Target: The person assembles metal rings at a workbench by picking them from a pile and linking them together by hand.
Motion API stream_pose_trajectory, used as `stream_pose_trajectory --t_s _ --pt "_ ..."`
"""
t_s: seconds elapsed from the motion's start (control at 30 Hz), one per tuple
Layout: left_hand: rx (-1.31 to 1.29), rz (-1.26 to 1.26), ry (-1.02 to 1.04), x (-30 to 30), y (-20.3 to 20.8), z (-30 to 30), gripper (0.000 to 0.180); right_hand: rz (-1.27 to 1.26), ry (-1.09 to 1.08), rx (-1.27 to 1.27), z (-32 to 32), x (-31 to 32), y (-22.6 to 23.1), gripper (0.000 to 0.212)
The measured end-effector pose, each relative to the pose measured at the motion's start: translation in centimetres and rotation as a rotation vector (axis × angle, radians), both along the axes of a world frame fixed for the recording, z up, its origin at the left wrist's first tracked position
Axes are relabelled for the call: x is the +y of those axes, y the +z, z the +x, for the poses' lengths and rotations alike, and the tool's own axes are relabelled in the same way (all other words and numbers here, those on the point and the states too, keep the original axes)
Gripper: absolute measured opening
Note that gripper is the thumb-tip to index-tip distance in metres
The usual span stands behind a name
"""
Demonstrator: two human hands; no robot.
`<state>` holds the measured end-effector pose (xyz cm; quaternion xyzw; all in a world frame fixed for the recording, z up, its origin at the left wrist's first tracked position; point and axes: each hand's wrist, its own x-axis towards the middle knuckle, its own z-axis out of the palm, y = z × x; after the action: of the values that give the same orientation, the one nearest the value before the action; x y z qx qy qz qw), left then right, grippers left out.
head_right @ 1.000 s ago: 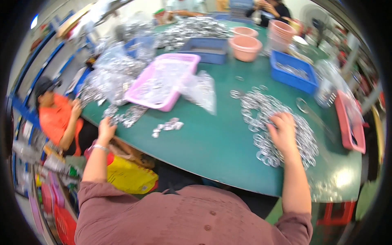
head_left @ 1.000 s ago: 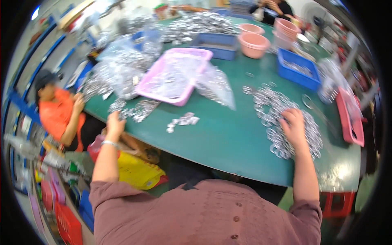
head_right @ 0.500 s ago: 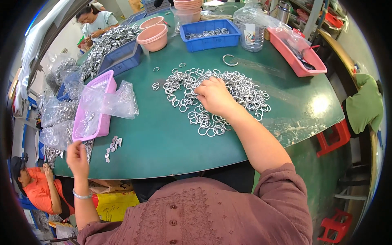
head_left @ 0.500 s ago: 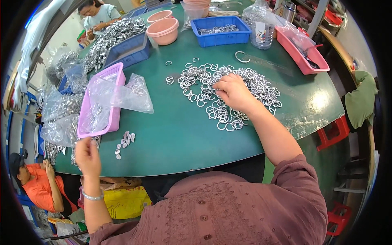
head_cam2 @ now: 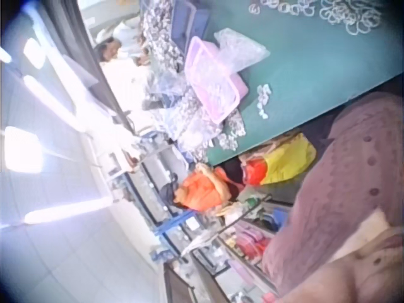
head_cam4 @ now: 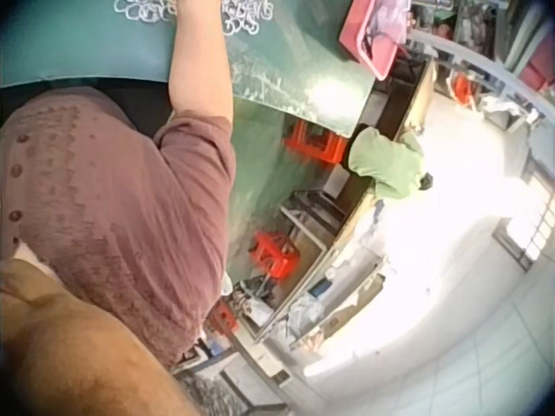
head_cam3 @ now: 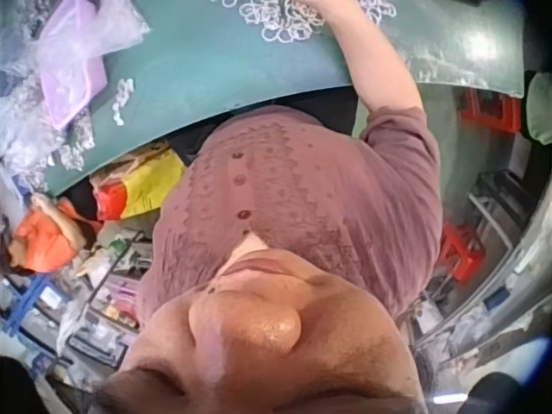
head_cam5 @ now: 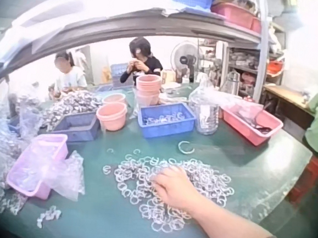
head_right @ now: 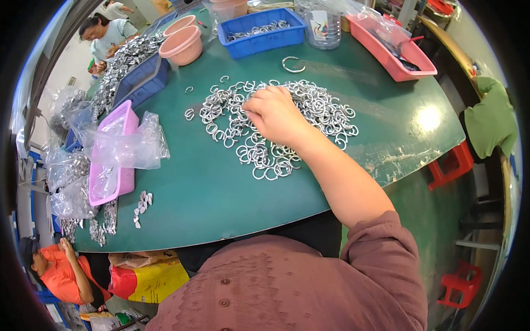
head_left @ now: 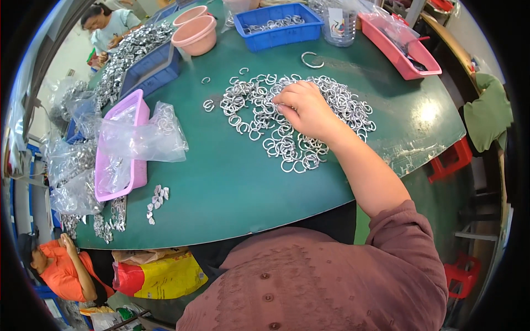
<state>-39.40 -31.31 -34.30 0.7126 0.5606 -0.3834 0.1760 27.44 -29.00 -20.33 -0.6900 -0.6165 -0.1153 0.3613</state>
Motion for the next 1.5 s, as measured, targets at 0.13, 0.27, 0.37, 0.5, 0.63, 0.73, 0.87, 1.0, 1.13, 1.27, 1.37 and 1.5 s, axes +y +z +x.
stream_pose_trajectory --t_s 0.13,0.27,0.37,0.5,0.63,0.73,0.87,1.0,1.13,1.27,1.37,1.5 --pt "-0.054 0.049 0.089 -0.3 -1.4 -1.1 0.026 -0.014 0.0 -0.01 -0.4 0.2 -0.1 0.012" --pt "-0.089 0.058 0.119 0.0 -2.3 -1.1 0.027 -0.058 0.044 -0.007 -0.8 0.1 0.0 0.012" --pt "-0.091 0.06 0.127 0.4 -2.5 -1.1 0.028 -0.081 0.082 0.003 -0.8 0.0 -0.3 0.012" --pt "-0.09 0.06 0.137 0.4 -2.5 -1.3 0.029 -0.125 0.083 -0.005 -1.0 -0.1 0.2 0.014" --pt "-0.085 0.053 0.142 0.4 -2.5 -1.5 0.03 -0.134 0.091 -0.012 -1.2 0.0 0.1 0.015" --pt "-0.085 0.052 0.147 0.3 -2.5 -1.5 0.03 -0.224 0.08 -0.031 -1.7 0.1 0.0 0.015" --pt "-0.081 0.047 0.138 0.3 -2.6 -1.5 0.031 -0.183 0.123 -0.107 -2.4 0.8 -0.9 0.015" --pt "-0.072 0.033 0.124 0.5 -2.6 -1.7 0.032 -0.187 0.126 -0.235 -3.4 1.7 -0.9 0.01" --pt "-0.057 -0.006 0.062 1.4 -2.1 -2.0 0.033 -0.226 0.146 -0.301 -3.7 2.1 -1.0 0.01" --pt "0.011 -0.102 -0.319 6.1 -0.3 -2.0 0.034 -0.224 0.178 -0.28 -3.6 2.2 -0.9 0.012" --pt "-0.099 -0.135 -0.339 12.9 4.9 6.4 0.032 -0.224 0.193 -0.246 -3.8 2.1 -1.1 0.01" --pt "-0.943 -0.31 -0.017 14.4 16.6 25.5 0.019 -0.164 0.24 -0.193 -3.0 0.8 0.1 0.013"
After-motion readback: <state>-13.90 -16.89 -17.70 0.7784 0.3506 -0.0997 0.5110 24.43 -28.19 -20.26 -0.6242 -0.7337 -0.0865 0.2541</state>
